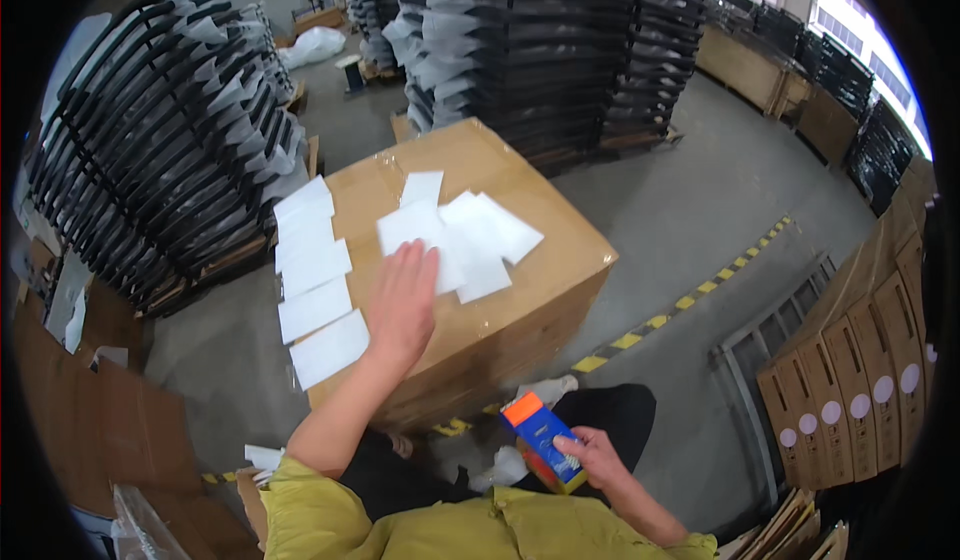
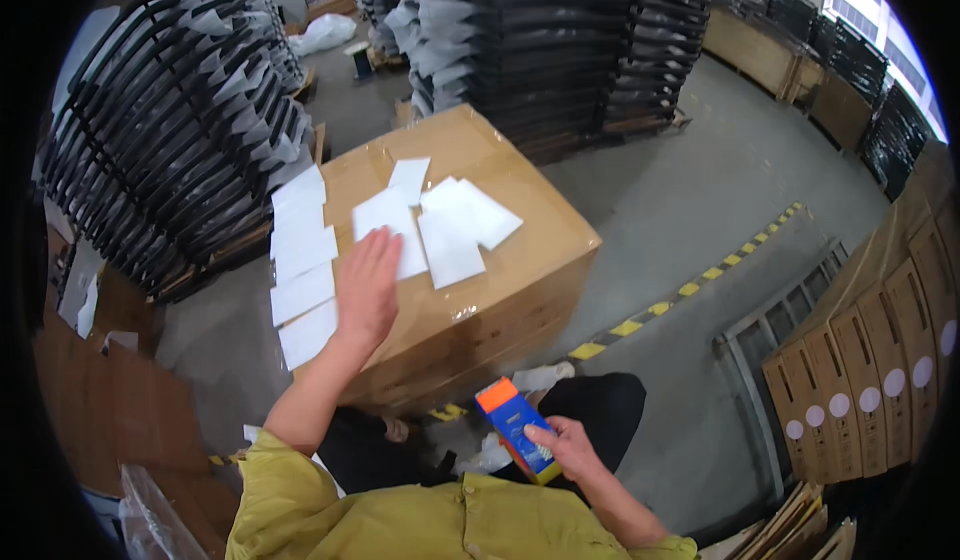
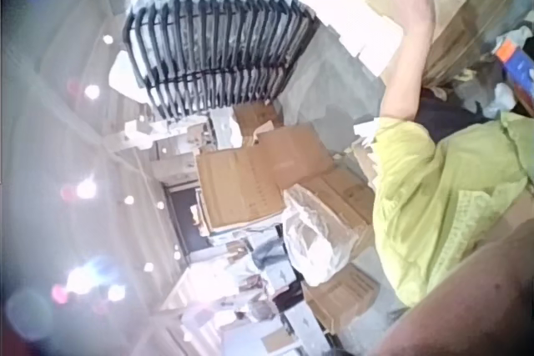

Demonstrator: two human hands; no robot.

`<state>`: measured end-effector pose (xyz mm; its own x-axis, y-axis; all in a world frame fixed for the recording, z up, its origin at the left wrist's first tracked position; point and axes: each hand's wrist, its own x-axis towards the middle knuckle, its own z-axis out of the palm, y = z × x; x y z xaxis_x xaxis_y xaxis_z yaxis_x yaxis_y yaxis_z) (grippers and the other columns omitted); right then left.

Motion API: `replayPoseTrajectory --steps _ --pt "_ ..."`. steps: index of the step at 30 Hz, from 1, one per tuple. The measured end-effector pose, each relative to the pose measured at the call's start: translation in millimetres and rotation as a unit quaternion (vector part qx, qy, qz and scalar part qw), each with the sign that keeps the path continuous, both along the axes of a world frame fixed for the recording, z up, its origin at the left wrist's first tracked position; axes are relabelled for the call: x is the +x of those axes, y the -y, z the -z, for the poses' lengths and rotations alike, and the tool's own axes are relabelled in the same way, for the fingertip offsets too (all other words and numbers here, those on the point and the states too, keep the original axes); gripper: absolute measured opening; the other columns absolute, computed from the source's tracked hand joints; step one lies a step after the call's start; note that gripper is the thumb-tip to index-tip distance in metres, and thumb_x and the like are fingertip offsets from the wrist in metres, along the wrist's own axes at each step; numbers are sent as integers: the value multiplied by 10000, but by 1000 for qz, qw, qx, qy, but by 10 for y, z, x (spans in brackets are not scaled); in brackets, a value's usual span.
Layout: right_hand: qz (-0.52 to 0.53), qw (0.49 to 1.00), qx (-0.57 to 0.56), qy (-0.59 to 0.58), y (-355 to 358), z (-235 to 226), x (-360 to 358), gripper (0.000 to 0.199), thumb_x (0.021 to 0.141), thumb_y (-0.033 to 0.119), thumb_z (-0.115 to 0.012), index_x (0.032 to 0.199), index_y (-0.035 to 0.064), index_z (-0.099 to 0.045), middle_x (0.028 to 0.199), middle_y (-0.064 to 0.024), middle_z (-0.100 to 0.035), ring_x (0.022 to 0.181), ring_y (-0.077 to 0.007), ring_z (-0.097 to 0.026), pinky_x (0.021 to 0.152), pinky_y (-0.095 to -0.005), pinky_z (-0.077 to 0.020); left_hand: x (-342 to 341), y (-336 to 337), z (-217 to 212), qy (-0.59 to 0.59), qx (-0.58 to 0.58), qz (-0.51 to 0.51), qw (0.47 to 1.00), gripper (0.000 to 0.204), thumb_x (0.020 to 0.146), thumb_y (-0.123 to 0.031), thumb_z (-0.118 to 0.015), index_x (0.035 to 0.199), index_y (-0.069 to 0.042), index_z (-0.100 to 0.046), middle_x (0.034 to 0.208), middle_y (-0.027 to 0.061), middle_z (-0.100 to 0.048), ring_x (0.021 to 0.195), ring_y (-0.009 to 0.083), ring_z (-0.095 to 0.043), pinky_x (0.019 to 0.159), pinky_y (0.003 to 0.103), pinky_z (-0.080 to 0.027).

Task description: Taping multiple white labels onto a large cardboard box using a tape dispenser.

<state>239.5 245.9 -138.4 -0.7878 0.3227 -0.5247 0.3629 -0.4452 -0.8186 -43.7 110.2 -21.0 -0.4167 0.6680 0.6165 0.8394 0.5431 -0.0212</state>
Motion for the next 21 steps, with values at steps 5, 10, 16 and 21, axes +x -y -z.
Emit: replayPoseTrajectory --steps 5,10,16,21 --pt "-29 995 38 -82 -99 -127 -85 315 749 230 -659 902 -30 -570 802 -59 -597 697 -88 -538 652 -227 -435 621 573 310 104 -112 -32 988 454 680 9 -479 1134 24 -461 1174 192 -469 1141 306 -410 969 431 -291" --pt "-22 982 5 -185 -91 -230 -79 395 728 213 -659 987 -57 -534 868 -80 -609 747 -95 -558 703 -224 -442 597 433 614 115 -119 -50 985 403 807 -190 -517 1148 16 -453 1228 169 -424 1155 290 -384 984 437 -262" --pt "-44 977 26 -209 -10 -297 30 476 689 255 -683 1005 -62 -522 885 -88 -607 769 -103 -563 721 -227 -444 543 163 695 86 -93 -86 988 458 803 -294 -558 1144 -4 -459 1203 172 -440 1154 298 -372 977 431 -270" --pt "-54 971 62 -223 54 -407 187 497 672 237 -701 1016 -67 -512 897 -95 -607 794 -117 -576 732 -234 -451 920 412 239 458 98 103 878 405 789 -287 -604 1058 5 -521 989 117 -559 952 183 -509 843 307 -388"
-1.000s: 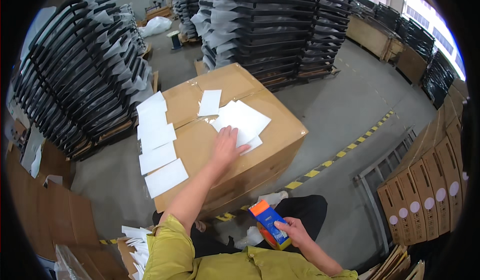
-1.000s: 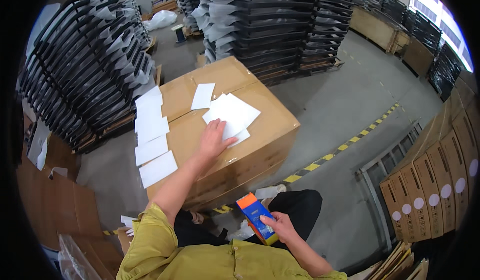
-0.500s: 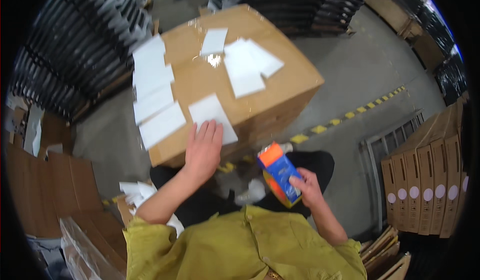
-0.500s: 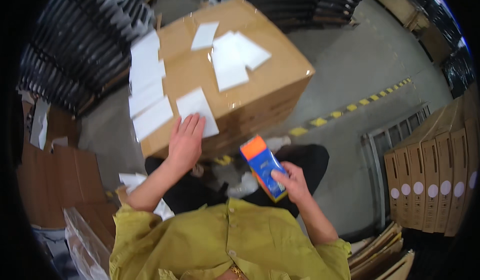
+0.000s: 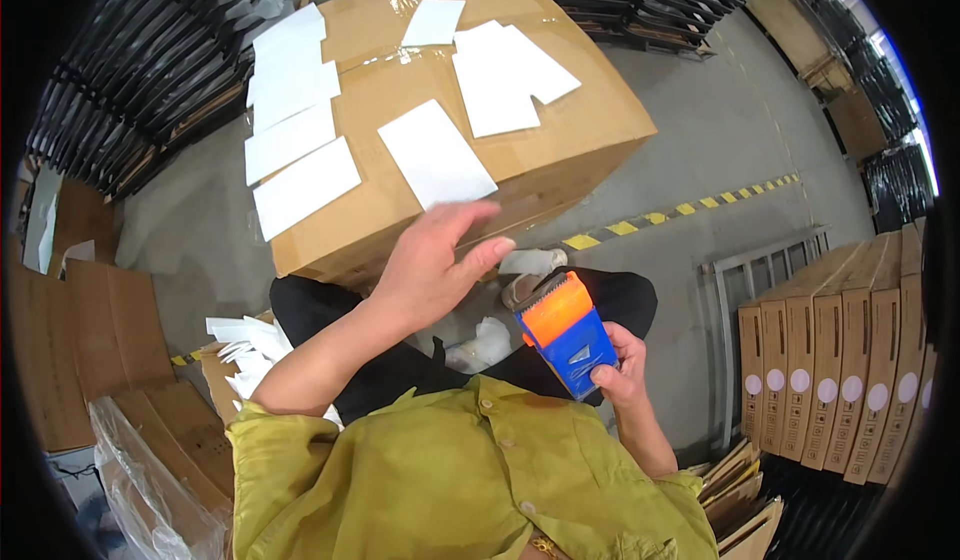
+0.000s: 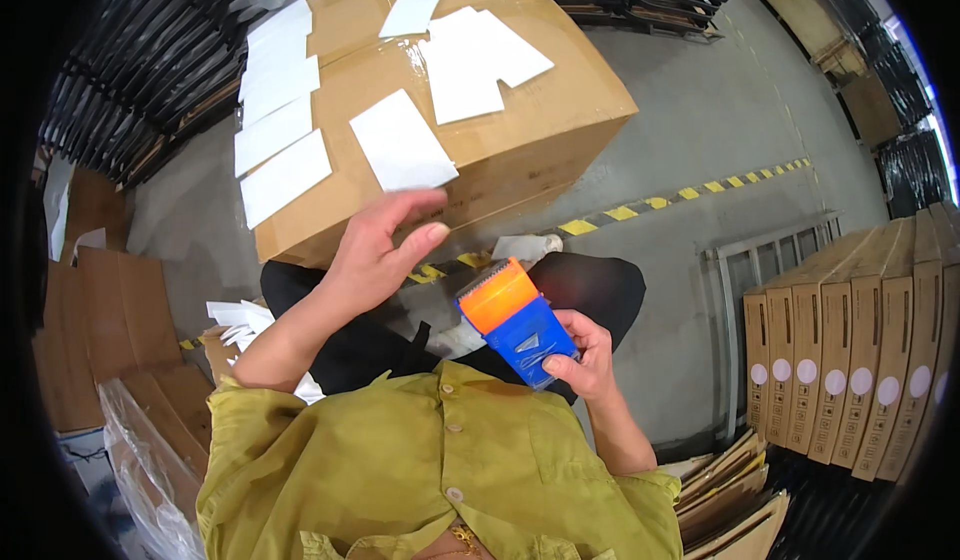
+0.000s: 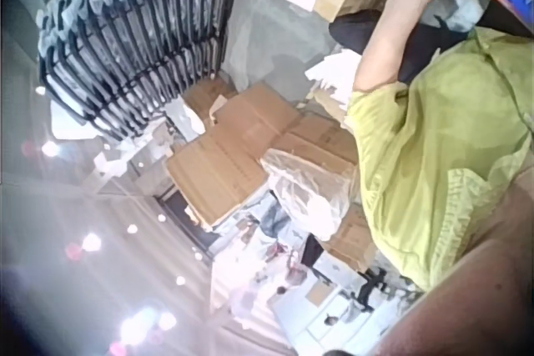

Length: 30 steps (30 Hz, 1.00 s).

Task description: Taping multiple white labels onto a large cardboard box using a tape dispenser.

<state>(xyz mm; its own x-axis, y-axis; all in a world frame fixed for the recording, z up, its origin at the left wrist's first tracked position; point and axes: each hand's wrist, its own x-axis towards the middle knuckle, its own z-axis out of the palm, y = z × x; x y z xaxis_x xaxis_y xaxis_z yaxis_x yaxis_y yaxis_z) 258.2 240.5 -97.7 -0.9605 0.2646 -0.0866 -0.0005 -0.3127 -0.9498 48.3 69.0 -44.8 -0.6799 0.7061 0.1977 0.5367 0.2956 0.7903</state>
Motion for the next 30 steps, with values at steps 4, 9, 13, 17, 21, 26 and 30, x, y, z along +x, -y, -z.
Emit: replayPoseTrajectory --steps 4,9,13,17,21,26,30 --pt "-30 998 46 -12 2 -56 -30 529 653 209 -726 1038 -75 -499 921 -107 -606 821 -128 -581 744 -238 -452 68 22 -35 512 43 139 846 303 819 -259 -601 996 -16 -565 881 4 -589 763 63 -514 670 208 -417" --pt "-59 993 96 -38 -24 -41 -89 540 642 188 -739 1040 -86 -496 885 -105 -612 782 -119 -583 715 -229 -455 73 73 -11 598 44 184 779 254 812 -220 -611 971 -26 -573 851 11 -586 712 72 -508 635 206 -413" --pt "-76 986 136 -65 -27 -27 -141 526 642 168 -739 1032 -92 -501 840 -103 -616 737 -109 -582 676 -215 -455 101 138 32 624 83 154 762 220 799 -237 -626 898 -43 -592 799 -15 -572 700 65 -488 617 203 -389" --pt "-85 982 145 -82 5 -28 -180 511 648 159 -734 1029 -92 -504 837 -104 -616 736 -108 -580 671 -213 -454 127 158 -62 586 85 109 798 215 810 -230 -614 869 -23 -605 765 -9 -551 669 68 -473 635 209 -400" --pt "-89 985 134 -65 34 -84 -209 490 658 138 -721 1032 -89 -500 845 -106 -616 740 -110 -581 675 -221 -455 16 228 -40 598 101 136 783 220 826 -225 -594 872 -11 -619 726 -15 -548 637 71 -470 617 216 -411" --pt "-73 991 112 -16 172 -222 -261 461 685 124 -695 1045 -80 -493 872 -106 -615 769 -115 -581 693 -226 -456 -21 202 -71 305 11 64 950 157 825 -138 -586 857 5 -642 700 20 -599 639 49 -527 583 203 -450" --pt "-66 993 99 15 201 -346 -235 435 719 133 -666 1058 -72 -487 886 -99 -613 784 -110 -578 699 -223 -455 -169 213 -134 263 10 29 964 148 813 -135 -597 842 1 -647 677 23 -601 596 48 -526 531 203 -443"
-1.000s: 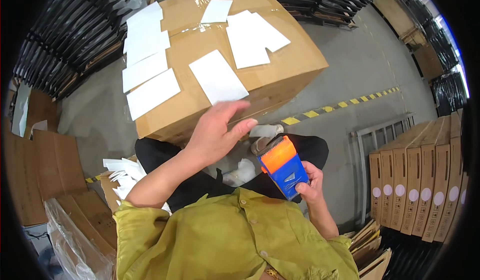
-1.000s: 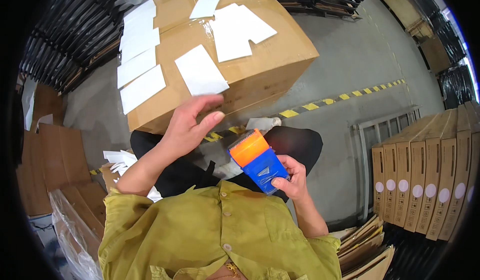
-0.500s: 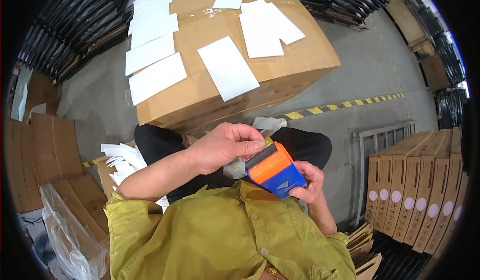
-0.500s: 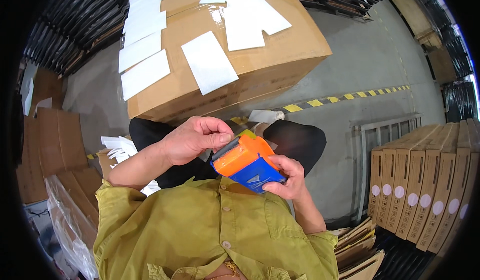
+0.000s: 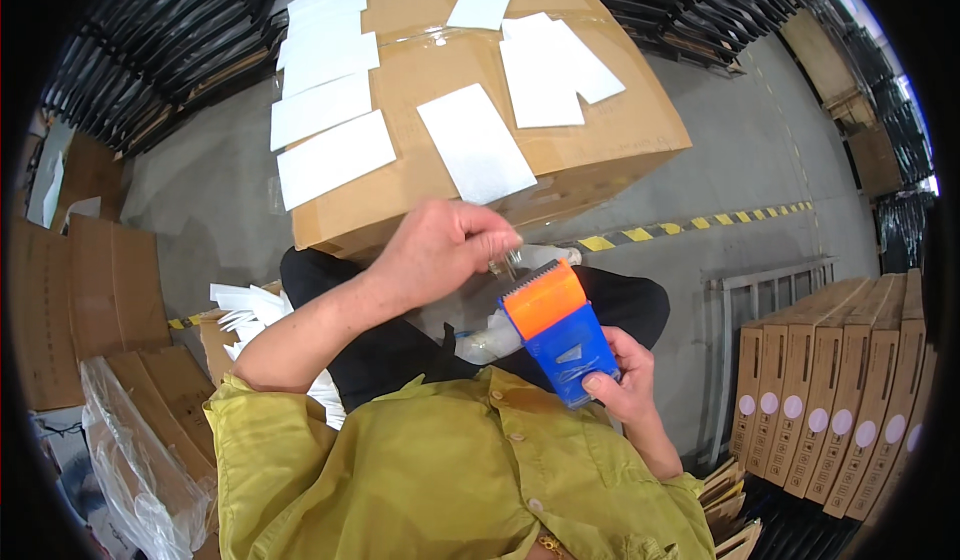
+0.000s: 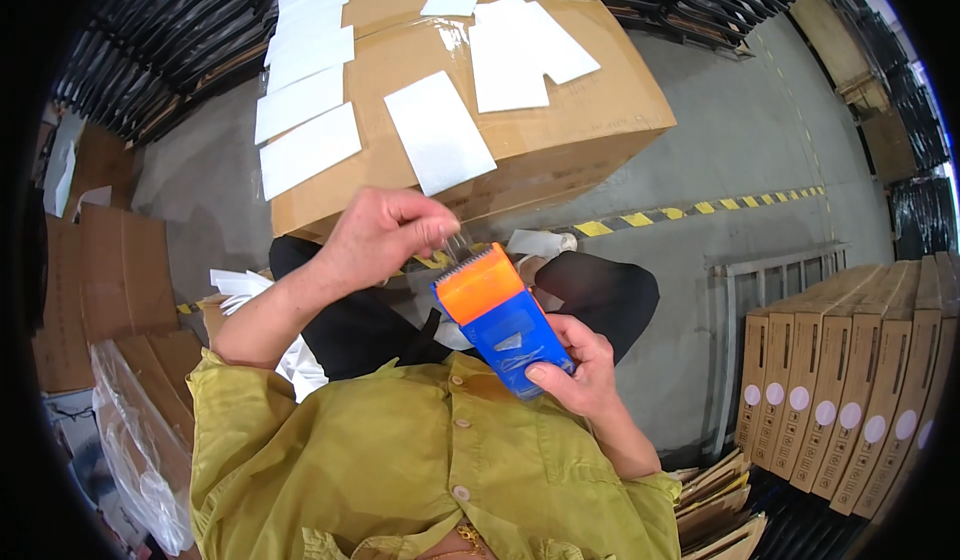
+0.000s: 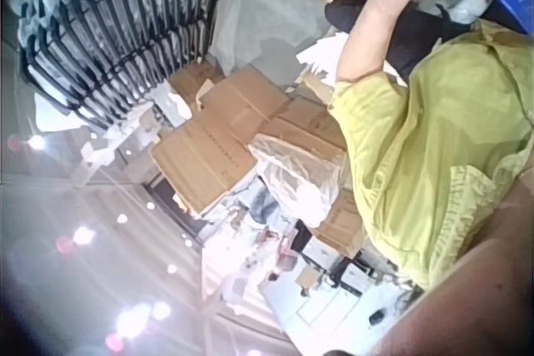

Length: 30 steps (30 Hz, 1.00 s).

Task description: Taping multiple white labels onto a large cardboard box using a tape dispenser.

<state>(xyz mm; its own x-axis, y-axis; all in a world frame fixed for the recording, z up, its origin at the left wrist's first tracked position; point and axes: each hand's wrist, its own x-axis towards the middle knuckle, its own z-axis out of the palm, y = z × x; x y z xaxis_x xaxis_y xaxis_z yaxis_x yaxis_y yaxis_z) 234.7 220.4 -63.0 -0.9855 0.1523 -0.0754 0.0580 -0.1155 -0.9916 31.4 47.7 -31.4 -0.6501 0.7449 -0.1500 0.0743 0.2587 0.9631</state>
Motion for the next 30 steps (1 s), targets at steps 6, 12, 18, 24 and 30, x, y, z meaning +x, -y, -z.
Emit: replayPoseTrajectory --steps 6,12,18,24,30 --pt "38 999 5 31 -3 -107 21 424 732 161 -665 1050 -62 -496 882 -82 -610 786 -96 -566 694 -221 -454 -404 -82 -79 -164 -39 -72 983 194 790 -193 -619 816 -5 -655 646 58 -612 560 102 -553 525 239 -441" --pt "67 997 18 40 51 -192 -112 410 744 169 -662 1044 -60 -501 875 -70 -603 765 -87 -555 684 -216 -450 -696 -106 87 -281 -38 -109 953 198 769 -245 -624 811 -57 -670 733 85 -633 643 202 -594 581 293 -456" --pt "72 995 6 68 28 -164 -181 392 752 179 -659 1028 -59 -513 855 -61 -600 738 -75 -540 665 -208 -440 -973 -225 213 -378 -68 -151 911 150 755 -243 -622 788 -107 -677 751 62 -617 673 222 -581 581 315 -450" --pt "87 994 16 57 4 -181 -456 368 754 202 -662 987 -55 -536 811 -55 -603 708 -66 -534 642 -198 -432 -1139 -331 370 -527 -144 -161 822 161 771 -234 -603 836 -107 -677 936 92 -602 847 232 -555 748 337 -391" --pt "84 994 26 67 -7 -156 -556 373 753 236 -667 954 -56 -553 796 -55 -603 692 -64 -530 632 -199 -432 -1145 -341 508 -522 -193 -150 817 210 739 -247 -627 899 -118 -668 1079 89 -541 990 257 -488 832 375 -330"
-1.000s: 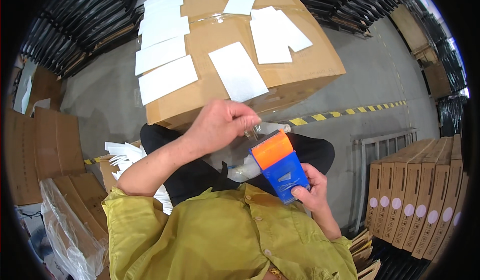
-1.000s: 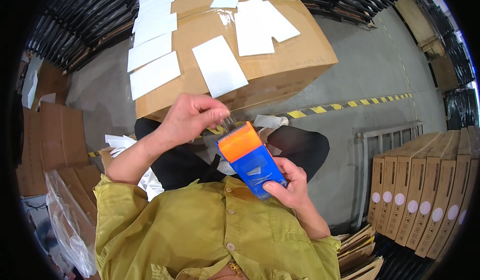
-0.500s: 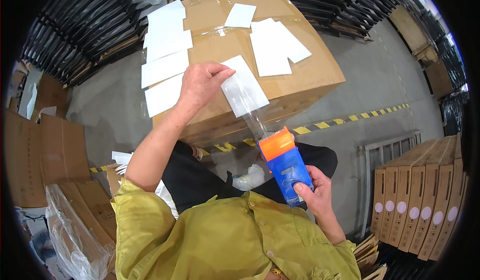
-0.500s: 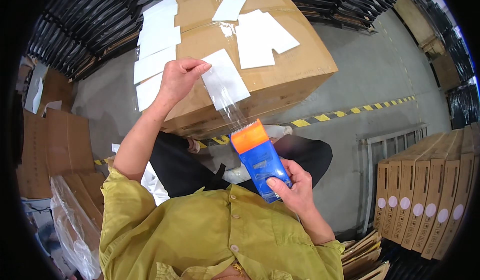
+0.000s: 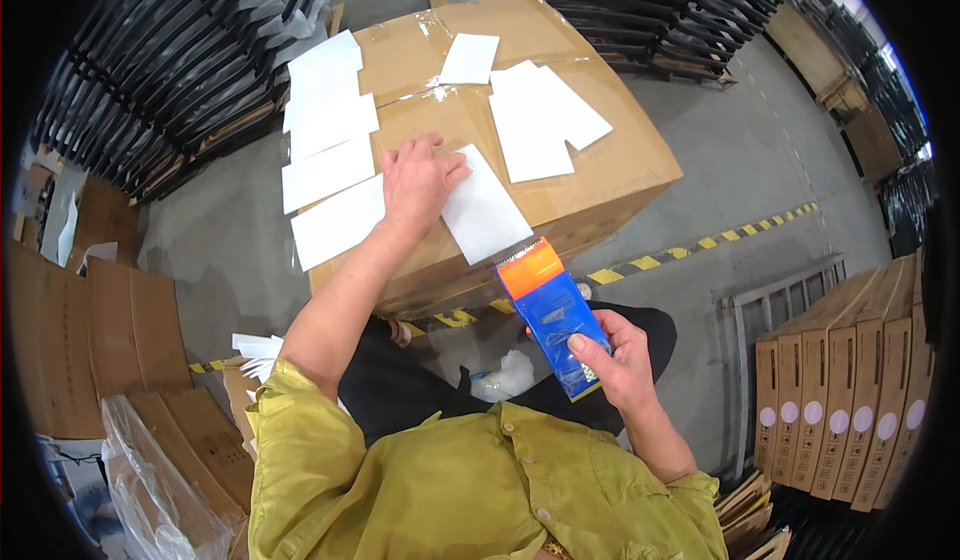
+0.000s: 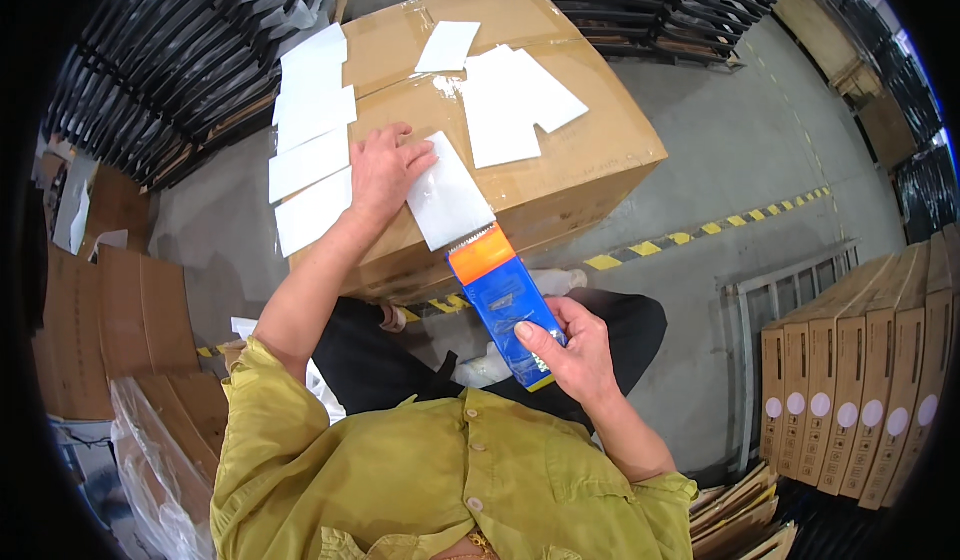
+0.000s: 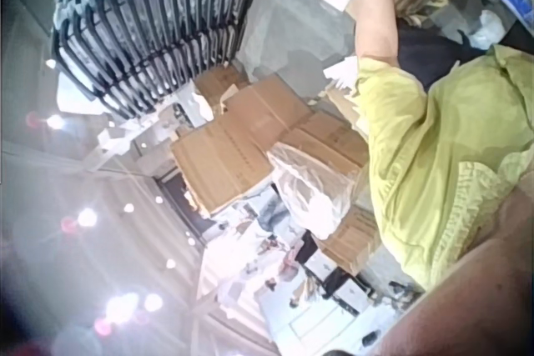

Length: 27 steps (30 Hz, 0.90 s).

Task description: Taping multiple white labels onto a large cardboard box using a tape dispenser.

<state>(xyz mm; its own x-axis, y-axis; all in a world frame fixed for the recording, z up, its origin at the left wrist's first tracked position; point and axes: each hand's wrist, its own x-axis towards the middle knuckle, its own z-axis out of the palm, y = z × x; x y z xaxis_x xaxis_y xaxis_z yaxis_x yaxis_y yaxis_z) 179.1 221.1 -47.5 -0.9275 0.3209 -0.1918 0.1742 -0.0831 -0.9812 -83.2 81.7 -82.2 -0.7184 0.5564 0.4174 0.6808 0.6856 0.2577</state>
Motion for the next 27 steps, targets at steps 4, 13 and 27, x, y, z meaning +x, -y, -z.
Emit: replayPoseTrajectory --steps 4,13,27 --pt "-8 1000 2 25 -12 101 17 370 752 264 -667 920 -51 -570 768 -51 -603 683 -64 -525 624 -200 -430 -46 -86 -22 -84 45 -111 989 294 730 -239 -637 973 -74 -629 1106 87 -525 989 262 -479 866 385 -313" --pt "-21 999 -10 27 -88 202 121 363 746 257 -674 905 -50 -565 768 -51 -602 672 -68 -523 618 -207 -429 1133 679 -14 567 384 -74 725 422 883 -374 -441 884 22 -584 852 105 -607 749 149 -573 631 254 -445" --pt "-33 998 -6 43 163 154 423 399 742 240 -659 980 -56 -536 844 -69 -605 723 -89 -545 677 -216 -437 1293 120 132 694 549 -35 465 307 798 -213 -623 1018 -25 -520 914 79 -610 788 181 -607 686 270 -470"
